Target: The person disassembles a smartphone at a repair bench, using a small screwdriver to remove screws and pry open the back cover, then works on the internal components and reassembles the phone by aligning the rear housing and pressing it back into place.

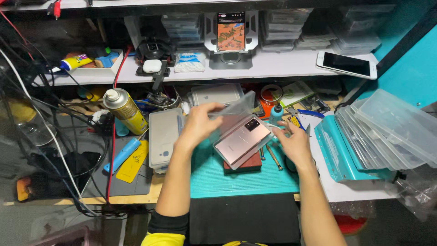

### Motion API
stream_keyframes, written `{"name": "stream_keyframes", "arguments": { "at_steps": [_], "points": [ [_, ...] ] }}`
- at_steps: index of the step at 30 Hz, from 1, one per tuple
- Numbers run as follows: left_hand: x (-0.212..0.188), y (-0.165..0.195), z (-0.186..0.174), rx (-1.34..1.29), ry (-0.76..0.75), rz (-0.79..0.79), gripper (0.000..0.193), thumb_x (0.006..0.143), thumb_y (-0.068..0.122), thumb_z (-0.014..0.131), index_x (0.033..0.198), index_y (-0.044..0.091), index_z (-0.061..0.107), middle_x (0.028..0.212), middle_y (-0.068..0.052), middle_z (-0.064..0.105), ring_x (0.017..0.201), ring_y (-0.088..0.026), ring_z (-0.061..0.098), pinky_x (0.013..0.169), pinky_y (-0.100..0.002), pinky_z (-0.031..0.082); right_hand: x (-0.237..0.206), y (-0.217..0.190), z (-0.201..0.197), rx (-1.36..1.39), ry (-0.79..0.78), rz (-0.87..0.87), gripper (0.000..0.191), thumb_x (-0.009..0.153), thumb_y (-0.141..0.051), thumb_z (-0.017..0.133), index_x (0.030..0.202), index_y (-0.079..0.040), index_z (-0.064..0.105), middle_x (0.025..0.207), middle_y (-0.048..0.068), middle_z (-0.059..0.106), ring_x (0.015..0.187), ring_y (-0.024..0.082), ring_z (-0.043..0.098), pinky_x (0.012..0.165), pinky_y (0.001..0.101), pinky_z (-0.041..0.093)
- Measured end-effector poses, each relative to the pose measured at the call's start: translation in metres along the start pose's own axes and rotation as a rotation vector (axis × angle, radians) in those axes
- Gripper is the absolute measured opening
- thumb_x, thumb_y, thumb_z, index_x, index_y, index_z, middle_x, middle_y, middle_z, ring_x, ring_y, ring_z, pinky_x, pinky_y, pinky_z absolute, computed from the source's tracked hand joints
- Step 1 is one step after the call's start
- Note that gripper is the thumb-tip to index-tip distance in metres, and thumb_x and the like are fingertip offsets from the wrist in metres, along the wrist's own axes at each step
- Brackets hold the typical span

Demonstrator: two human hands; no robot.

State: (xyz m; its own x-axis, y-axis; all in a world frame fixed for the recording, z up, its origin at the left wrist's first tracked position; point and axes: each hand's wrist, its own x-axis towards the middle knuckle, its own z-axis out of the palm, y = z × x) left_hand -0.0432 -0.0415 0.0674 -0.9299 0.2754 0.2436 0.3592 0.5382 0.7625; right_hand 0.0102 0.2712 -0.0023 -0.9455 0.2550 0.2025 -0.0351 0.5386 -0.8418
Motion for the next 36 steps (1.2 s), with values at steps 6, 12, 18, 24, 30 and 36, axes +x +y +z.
{"name": "stream_keyframes", "arguments": {
  "at_steps": [6,12,18,24,30,36],
  "points": [
    [-0.021,0.021,0.019,0.522,0.45,0.213,0.038,0.069,0.004,0.079,0.106,0.002,0.07,0.105,-0.016,0.062,0.101,-0.035,0.058,0.082,-0.049,0.046,-0.005,-0.01,0.011,-0.178,-0.033,-0.007,0.032,0.08,-0.03,0.08,0.097,-0.003,0.078,0.085,0.015,0.076,0.078,0.025,0.072,0.074,0.0373,0.054],
    [-0.055,0.033,0.043,0.347,-0.101,0.209,0.059,0.063,0.027,0.09,0.114,0.003,0.071,0.123,-0.015,0.062,0.117,-0.035,0.054,0.096,-0.048,0.045,-0.021,-0.012,-0.004,-0.152,-0.13,0.035,0.029,0.077,-0.03,0.082,0.083,-0.002,0.078,0.07,0.012,0.072,0.065,0.022,0.069,0.067,0.0371,0.053],
    [-0.056,0.041,0.037,0.448,-0.17,0.223,0.058,0.064,0.032,0.089,0.11,0.001,0.073,0.127,-0.016,0.06,0.121,-0.035,0.052,0.098,-0.048,0.044,-0.024,-0.014,-0.005,-0.135,-0.149,0.03,0.026,0.079,-0.028,0.081,0.084,-0.003,0.078,0.065,0.01,0.07,0.062,0.019,0.066,0.064,0.0358,0.051],
    [-0.052,0.029,0.035,0.323,-0.163,0.301,0.037,0.072,0.024,0.082,0.102,0.004,0.075,0.122,-0.018,0.063,0.111,-0.037,0.058,0.092,-0.047,0.049,-0.025,-0.008,-0.005,-0.108,-0.176,0.079,0.032,0.085,-0.032,0.079,0.085,0.0,0.076,0.064,0.012,0.068,0.062,0.017,0.061,0.063,0.0342,0.05],
    [-0.045,0.021,0.048,0.385,-0.075,0.385,0.015,0.082,0.008,0.068,0.094,0.002,0.063,0.087,-0.019,0.068,0.084,-0.041,0.067,0.074,-0.051,0.053,-0.024,0.001,0.002,0.03,-0.113,0.062,0.034,0.092,-0.035,0.073,0.089,-0.001,0.077,0.071,0.005,0.073,0.067,0.011,0.062,0.065,0.031,0.05],
    [-0.03,0.02,0.04,0.37,0.089,0.378,0.026,0.079,0.007,0.067,0.104,0.003,0.063,0.087,-0.02,0.07,0.083,-0.042,0.067,0.068,-0.053,0.051,-0.022,0.006,0.002,0.201,-0.061,0.021,0.028,0.09,-0.028,0.074,0.096,-0.001,0.078,0.08,0.002,0.076,0.074,0.008,0.066,0.07,0.0272,0.052]
  ]
}}
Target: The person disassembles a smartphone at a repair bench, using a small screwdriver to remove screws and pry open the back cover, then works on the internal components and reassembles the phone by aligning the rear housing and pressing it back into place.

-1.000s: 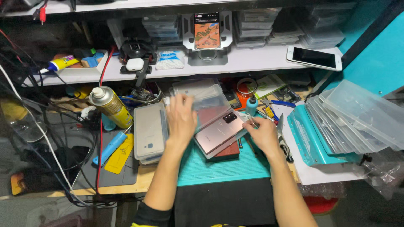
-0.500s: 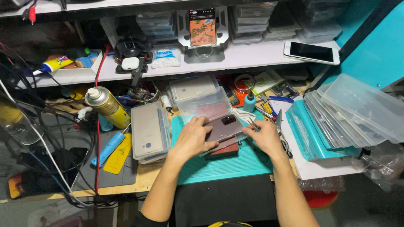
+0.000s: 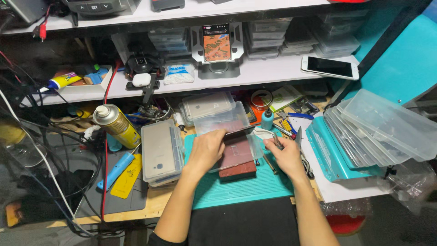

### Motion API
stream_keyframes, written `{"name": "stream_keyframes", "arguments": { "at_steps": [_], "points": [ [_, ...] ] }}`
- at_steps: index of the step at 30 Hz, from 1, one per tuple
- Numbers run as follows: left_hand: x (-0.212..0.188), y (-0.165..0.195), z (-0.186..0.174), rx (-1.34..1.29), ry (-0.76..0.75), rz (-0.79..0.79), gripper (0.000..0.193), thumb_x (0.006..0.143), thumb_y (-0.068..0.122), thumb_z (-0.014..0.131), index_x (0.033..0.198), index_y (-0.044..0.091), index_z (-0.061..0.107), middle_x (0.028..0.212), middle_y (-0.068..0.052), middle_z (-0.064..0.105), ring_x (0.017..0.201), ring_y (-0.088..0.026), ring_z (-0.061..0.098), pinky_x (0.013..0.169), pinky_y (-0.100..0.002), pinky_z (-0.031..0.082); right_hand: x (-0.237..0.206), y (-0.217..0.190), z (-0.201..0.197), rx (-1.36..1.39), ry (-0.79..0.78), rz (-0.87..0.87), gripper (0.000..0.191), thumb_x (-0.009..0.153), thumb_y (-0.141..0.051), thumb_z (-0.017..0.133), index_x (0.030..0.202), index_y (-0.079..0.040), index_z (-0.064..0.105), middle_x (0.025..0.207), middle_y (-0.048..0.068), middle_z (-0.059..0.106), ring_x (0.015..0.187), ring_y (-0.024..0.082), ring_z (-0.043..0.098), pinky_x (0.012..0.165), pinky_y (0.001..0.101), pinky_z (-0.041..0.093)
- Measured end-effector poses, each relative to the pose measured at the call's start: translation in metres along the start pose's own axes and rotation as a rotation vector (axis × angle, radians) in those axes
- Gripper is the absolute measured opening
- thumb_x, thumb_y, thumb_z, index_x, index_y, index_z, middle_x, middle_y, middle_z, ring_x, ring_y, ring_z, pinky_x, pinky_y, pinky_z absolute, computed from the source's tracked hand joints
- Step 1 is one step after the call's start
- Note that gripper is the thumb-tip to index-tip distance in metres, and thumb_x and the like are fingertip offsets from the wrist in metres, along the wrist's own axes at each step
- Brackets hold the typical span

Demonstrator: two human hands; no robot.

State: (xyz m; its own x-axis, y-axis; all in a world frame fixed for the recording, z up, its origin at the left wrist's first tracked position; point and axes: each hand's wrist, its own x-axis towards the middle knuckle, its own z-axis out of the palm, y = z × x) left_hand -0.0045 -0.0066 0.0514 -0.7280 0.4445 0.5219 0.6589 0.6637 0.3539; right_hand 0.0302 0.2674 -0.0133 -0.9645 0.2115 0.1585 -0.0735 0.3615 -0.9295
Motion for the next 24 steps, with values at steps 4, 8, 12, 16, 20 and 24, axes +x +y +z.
{"name": "stream_keyframes", "arguments": {
  "at_steps": [4,8,12,16,20,24],
  "points": [
    [-0.002,-0.008,0.0,-0.203,0.034,-0.238,0.028,0.091,0.01,0.065,0.119,0.006,0.067,0.099,-0.02,0.075,0.091,-0.037,0.071,0.076,-0.045,0.055,-0.001,-0.01,-0.006,0.079,0.039,0.074,0.026,0.093,-0.025,0.075,0.102,0.0,0.079,0.085,0.007,0.076,0.078,0.011,0.065,0.073,0.0284,0.05],
    [0.0,-0.008,0.019,-1.002,0.199,-0.32,0.039,0.099,0.009,0.057,0.137,-0.002,0.056,0.127,-0.017,0.07,0.121,-0.026,0.065,0.102,-0.034,0.05,0.001,-0.037,0.003,0.27,-0.069,-0.031,0.03,0.092,-0.02,0.071,0.116,-0.002,0.075,0.095,0.004,0.08,0.091,0.007,0.072,0.087,0.024,0.054],
    [0.002,0.006,0.039,-1.396,0.273,-0.419,0.05,0.098,0.01,0.055,0.147,0.0,0.048,0.144,-0.007,0.059,0.136,-0.016,0.053,0.113,-0.029,0.039,-0.001,-0.067,0.029,0.375,-0.147,-0.017,0.037,0.09,-0.014,0.073,0.125,-0.004,0.073,0.101,0.001,0.079,0.09,0.005,0.067,0.083,0.0227,0.052],
    [0.0,0.024,0.047,-1.634,0.286,-0.559,0.047,0.101,0.019,0.057,0.145,0.003,0.052,0.137,-0.007,0.063,0.126,-0.015,0.058,0.106,-0.029,0.044,-0.005,-0.086,0.049,0.268,-0.157,-0.102,0.05,0.087,-0.01,0.08,0.136,-0.006,0.071,0.095,0.002,0.073,0.082,0.008,0.055,0.075,0.0244,0.046],
    [-0.005,0.025,0.048,-1.78,0.252,-0.47,0.036,0.105,0.019,0.063,0.135,-0.001,0.059,0.125,-0.009,0.064,0.116,-0.017,0.059,0.101,-0.032,0.048,-0.007,-0.092,0.059,0.301,-0.238,-0.307,0.043,0.088,-0.011,0.078,0.13,-0.003,0.07,0.113,0.004,0.076,0.101,0.009,0.066,0.092,0.0243,0.051],
    [-0.012,0.014,0.05,-1.868,0.275,-0.482,0.031,0.102,0.018,0.064,0.128,0.0,0.061,0.119,-0.01,0.067,0.113,-0.018,0.063,0.1,-0.033,0.05,-0.004,-0.09,0.066,0.264,-0.269,-0.321,0.043,0.088,-0.012,0.078,0.129,-0.002,0.071,0.116,0.005,0.075,0.106,0.011,0.067,0.095,0.0262,0.05]
  ]
}}
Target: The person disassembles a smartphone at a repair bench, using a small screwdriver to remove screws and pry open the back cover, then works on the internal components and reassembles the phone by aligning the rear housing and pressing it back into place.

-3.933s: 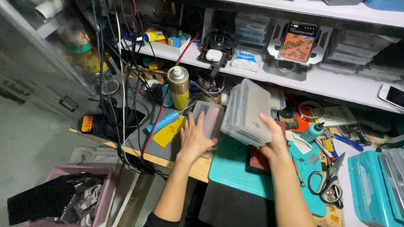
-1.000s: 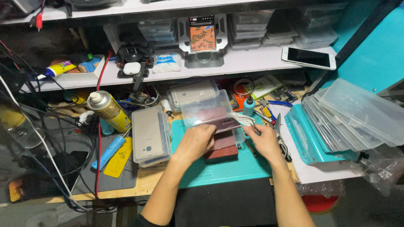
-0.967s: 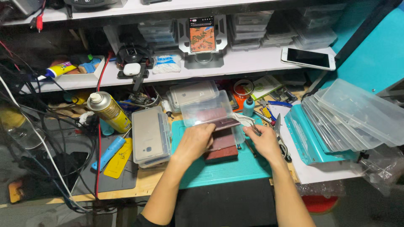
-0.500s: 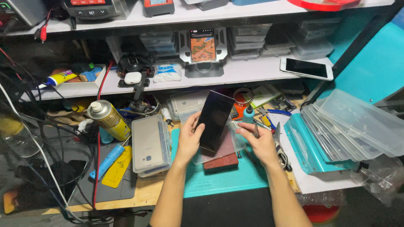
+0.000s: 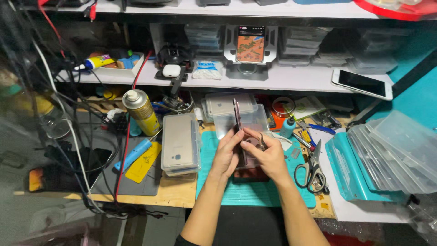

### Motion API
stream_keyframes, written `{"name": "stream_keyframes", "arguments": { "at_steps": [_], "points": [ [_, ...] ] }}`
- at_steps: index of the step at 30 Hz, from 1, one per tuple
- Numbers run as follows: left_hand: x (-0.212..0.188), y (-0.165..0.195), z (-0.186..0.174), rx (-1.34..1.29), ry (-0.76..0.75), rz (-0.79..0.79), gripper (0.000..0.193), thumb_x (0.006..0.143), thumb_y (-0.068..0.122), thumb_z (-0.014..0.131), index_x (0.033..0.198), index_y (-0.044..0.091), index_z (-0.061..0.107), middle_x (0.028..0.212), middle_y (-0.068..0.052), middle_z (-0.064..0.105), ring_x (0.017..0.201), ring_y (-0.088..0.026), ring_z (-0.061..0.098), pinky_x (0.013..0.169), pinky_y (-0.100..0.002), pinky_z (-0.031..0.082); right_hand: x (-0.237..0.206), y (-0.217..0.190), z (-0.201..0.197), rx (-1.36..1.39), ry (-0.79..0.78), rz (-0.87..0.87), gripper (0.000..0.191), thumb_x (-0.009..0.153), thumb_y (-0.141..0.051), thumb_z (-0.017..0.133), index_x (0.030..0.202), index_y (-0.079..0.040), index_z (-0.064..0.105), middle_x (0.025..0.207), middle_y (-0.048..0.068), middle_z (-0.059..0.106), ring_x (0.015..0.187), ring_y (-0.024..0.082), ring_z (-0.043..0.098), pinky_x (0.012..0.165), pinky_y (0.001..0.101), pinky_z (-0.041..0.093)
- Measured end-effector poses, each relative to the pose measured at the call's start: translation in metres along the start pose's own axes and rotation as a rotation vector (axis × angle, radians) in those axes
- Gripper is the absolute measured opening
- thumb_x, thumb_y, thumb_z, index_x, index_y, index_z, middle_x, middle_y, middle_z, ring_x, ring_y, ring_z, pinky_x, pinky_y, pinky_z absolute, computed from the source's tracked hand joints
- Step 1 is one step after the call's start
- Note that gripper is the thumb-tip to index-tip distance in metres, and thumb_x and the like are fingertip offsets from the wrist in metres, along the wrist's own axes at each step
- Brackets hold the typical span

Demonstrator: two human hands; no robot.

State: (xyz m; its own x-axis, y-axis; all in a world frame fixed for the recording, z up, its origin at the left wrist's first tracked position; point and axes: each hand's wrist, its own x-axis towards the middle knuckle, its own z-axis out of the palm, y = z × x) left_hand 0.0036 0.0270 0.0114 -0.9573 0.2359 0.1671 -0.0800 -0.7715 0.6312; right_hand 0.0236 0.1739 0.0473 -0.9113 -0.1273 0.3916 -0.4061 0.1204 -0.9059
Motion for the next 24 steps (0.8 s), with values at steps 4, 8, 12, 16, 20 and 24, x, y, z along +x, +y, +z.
{"name": "stream_keyframes", "arguments": {
  "at_steps": [4,8,12,16,20,24],
  "points": [
    [0.0,-0.001,-0.01,-0.04,0.017,0.027,0.032,0.104,0.017,0.064,0.13,-0.002,0.061,0.12,-0.011,0.068,0.114,-0.019,0.064,0.103,-0.034,0.05,0.005,0.011,0.007,0.07,0.001,0.124,0.042,0.088,-0.012,0.077,0.128,-0.001,0.07,0.119,0.005,0.076,0.108,0.01,0.068,0.097,0.0263,0.051],
    [-0.002,0.002,-0.016,-0.028,0.031,0.01,0.034,0.101,0.016,0.065,0.132,0.002,0.06,0.123,-0.007,0.068,0.115,-0.018,0.064,0.101,-0.035,0.051,0.006,0.021,0.005,0.118,0.019,0.209,0.036,0.091,-0.014,0.072,0.125,-0.001,0.072,0.107,0.002,0.077,0.093,0.007,0.067,0.084,0.0244,0.054],
    [-0.004,0.006,-0.018,0.009,0.056,0.007,0.036,0.101,0.016,0.066,0.133,0.001,0.058,0.127,-0.009,0.067,0.117,-0.019,0.064,0.102,-0.036,0.051,0.006,0.03,-0.002,-0.212,0.166,-0.026,0.026,0.097,-0.012,0.07,0.119,0.002,0.074,0.083,0.001,0.069,0.075,0.004,0.057,0.068,0.0225,0.049],
    [-0.006,0.012,-0.016,0.01,0.025,-0.008,0.042,0.1,0.017,0.066,0.137,0.001,0.054,0.133,-0.008,0.064,0.122,-0.018,0.062,0.106,-0.037,0.05,0.007,0.038,-0.009,-0.334,0.265,-0.072,0.025,0.096,-0.011,0.07,0.116,0.003,0.073,0.069,0.0,0.062,0.064,0.003,0.05,0.057,0.0235,0.043],
    [-0.015,0.024,-0.008,0.001,-0.036,-0.038,0.047,0.1,0.018,0.066,0.141,0.001,0.052,0.138,-0.009,0.062,0.126,-0.019,0.06,0.108,-0.038,0.048,0.002,0.041,-0.02,-0.341,0.275,0.022,0.027,0.095,-0.012,0.071,0.117,0.003,0.075,0.066,0.004,0.058,0.061,0.006,0.045,0.054,0.026,0.039],
    [-0.022,0.04,0.007,0.119,-0.078,-0.038,0.052,0.099,0.017,0.066,0.145,-0.001,0.047,0.139,-0.01,0.061,0.127,-0.02,0.059,0.109,-0.037,0.047,-0.002,0.035,-0.037,-0.37,0.175,-0.052,0.028,0.094,-0.013,0.07,0.115,0.004,0.072,0.075,0.006,0.068,0.068,0.006,0.056,0.062,0.0252,0.048]
  ]
}}
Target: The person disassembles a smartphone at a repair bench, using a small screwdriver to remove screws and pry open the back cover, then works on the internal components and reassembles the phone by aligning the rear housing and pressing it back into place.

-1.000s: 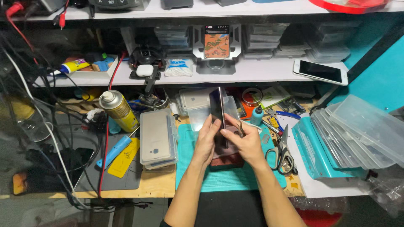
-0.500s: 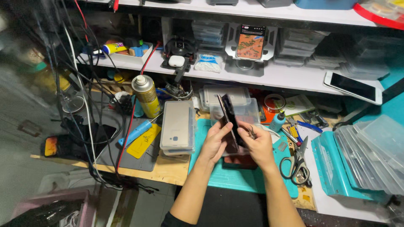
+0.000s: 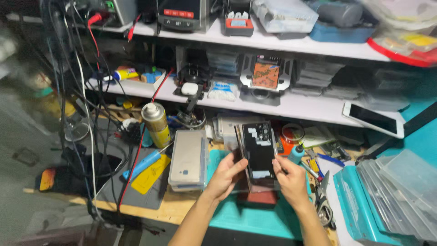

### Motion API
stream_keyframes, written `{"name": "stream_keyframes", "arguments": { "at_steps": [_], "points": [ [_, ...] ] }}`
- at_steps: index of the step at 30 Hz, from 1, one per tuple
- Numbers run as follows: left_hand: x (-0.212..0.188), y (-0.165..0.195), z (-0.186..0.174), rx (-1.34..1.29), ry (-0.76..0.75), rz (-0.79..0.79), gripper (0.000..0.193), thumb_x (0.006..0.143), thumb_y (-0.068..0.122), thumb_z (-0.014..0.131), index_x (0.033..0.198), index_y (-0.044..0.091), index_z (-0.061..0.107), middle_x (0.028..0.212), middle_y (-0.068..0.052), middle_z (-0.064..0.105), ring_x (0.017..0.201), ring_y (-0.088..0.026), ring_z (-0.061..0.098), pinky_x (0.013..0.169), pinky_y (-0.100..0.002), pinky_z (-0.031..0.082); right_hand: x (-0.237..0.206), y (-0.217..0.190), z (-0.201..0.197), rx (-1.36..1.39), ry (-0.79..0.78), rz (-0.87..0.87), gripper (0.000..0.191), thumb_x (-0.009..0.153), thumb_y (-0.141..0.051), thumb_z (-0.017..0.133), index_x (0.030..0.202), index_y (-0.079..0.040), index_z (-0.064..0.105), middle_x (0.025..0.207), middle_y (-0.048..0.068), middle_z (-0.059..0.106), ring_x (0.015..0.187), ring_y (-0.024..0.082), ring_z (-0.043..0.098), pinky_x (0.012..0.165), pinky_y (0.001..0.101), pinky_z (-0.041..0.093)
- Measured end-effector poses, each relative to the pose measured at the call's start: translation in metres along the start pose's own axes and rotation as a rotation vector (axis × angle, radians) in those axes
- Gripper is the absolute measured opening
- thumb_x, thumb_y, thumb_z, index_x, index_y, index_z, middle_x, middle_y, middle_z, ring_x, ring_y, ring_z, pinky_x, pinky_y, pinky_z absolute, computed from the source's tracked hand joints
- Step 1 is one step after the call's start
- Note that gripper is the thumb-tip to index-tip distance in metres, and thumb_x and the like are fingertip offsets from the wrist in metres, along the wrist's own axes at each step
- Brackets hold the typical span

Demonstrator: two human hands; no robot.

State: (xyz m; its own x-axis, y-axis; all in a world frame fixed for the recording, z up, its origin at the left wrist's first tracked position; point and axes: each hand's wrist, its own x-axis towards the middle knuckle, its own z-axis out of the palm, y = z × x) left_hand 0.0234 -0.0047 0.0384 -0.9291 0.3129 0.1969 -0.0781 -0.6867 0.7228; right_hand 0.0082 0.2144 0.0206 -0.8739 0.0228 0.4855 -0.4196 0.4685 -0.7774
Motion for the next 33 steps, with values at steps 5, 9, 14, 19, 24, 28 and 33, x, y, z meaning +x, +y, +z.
{"name": "stream_keyframes", "arguments": {
  "at_steps": [5,9,14,19,24,28,33],
  "points": [
    [-0.022,0.006,0.013,-0.003,0.007,-0.045,0.059,0.097,0.016,0.067,0.148,-0.002,0.043,0.141,-0.011,0.06,0.129,-0.02,0.058,0.112,-0.038,0.046,-0.005,-0.01,-0.014,0.015,-0.097,0.133,0.034,0.089,-0.014,0.07,0.12,0.001,0.071,0.077,0.01,0.076,0.066,0.01,0.063,0.063,0.028,0.053],
    [-0.038,-0.002,0.012,-0.093,0.072,-0.09,0.059,0.095,0.018,0.066,0.147,0.002,0.044,0.14,-0.009,0.06,0.127,-0.021,0.059,0.108,-0.041,0.048,-0.014,-0.022,-0.029,-0.115,-0.173,0.063,0.032,0.086,-0.015,0.072,0.115,-0.001,0.074,0.079,0.009,0.077,0.064,0.011,0.069,0.062,0.0276,0.056],
    [-0.036,-0.013,-0.008,-0.199,0.032,-0.087,0.062,0.097,0.021,0.065,0.151,0.004,0.042,0.135,-0.009,0.059,0.122,-0.023,0.059,0.103,-0.046,0.048,-0.011,-0.03,-0.026,-0.017,-0.167,0.143,0.033,0.082,-0.013,0.075,0.113,-0.001,0.074,0.072,0.008,0.076,0.061,0.012,0.068,0.061,0.0276,0.056],
    [-0.01,-0.027,-0.026,-0.39,0.038,0.023,0.064,0.1,0.02,0.058,0.154,-0.004,0.034,0.147,-0.016,0.052,0.134,-0.029,0.052,0.117,-0.047,0.038,0.0,-0.03,-0.015,0.003,0.012,0.13,0.024,0.083,-0.012,0.077,0.103,0.001,0.075,0.076,0.008,0.074,0.064,0.013,0.064,0.059,0.0285,0.052],
    [0.004,-0.03,-0.033,-0.489,0.068,0.042,0.063,0.103,0.032,0.045,0.153,-0.003,0.031,0.158,-0.021,0.042,0.145,-0.034,0.045,0.121,-0.051,0.033,0.009,-0.03,-0.028,-0.117,0.111,0.016,0.018,0.085,-0.01,0.074,0.1,0.001,0.075,0.083,0.009,0.073,0.067,0.014,0.067,0.062,0.0281,0.052],
    [0.006,-0.026,-0.034,-0.457,0.115,0.045,0.065,0.105,0.042,0.038,0.154,-0.001,0.032,0.159,-0.021,0.04,0.144,-0.035,0.044,0.116,-0.051,0.039,0.014,-0.032,-0.04,-0.157,0.118,0.025,0.018,0.086,-0.006,0.073,0.102,-0.001,0.076,0.085,0.009,0.074,0.07,0.017,0.07,0.066,0.0286,0.052],
    [0.006,-0.02,-0.034,-0.39,0.08,0.104,0.069,0.108,0.049,0.034,0.157,-0.001,0.033,0.159,-0.02,0.041,0.138,-0.037,0.043,0.111,-0.05,0.043,0.023,-0.026,-0.049,-0.195,0.039,0.036,0.024,0.084,-0.004,0.069,0.106,-0.005,0.077,0.091,0.009,0.077,0.08,0.02,0.075,0.07,0.0291,0.055]
  ]
}}
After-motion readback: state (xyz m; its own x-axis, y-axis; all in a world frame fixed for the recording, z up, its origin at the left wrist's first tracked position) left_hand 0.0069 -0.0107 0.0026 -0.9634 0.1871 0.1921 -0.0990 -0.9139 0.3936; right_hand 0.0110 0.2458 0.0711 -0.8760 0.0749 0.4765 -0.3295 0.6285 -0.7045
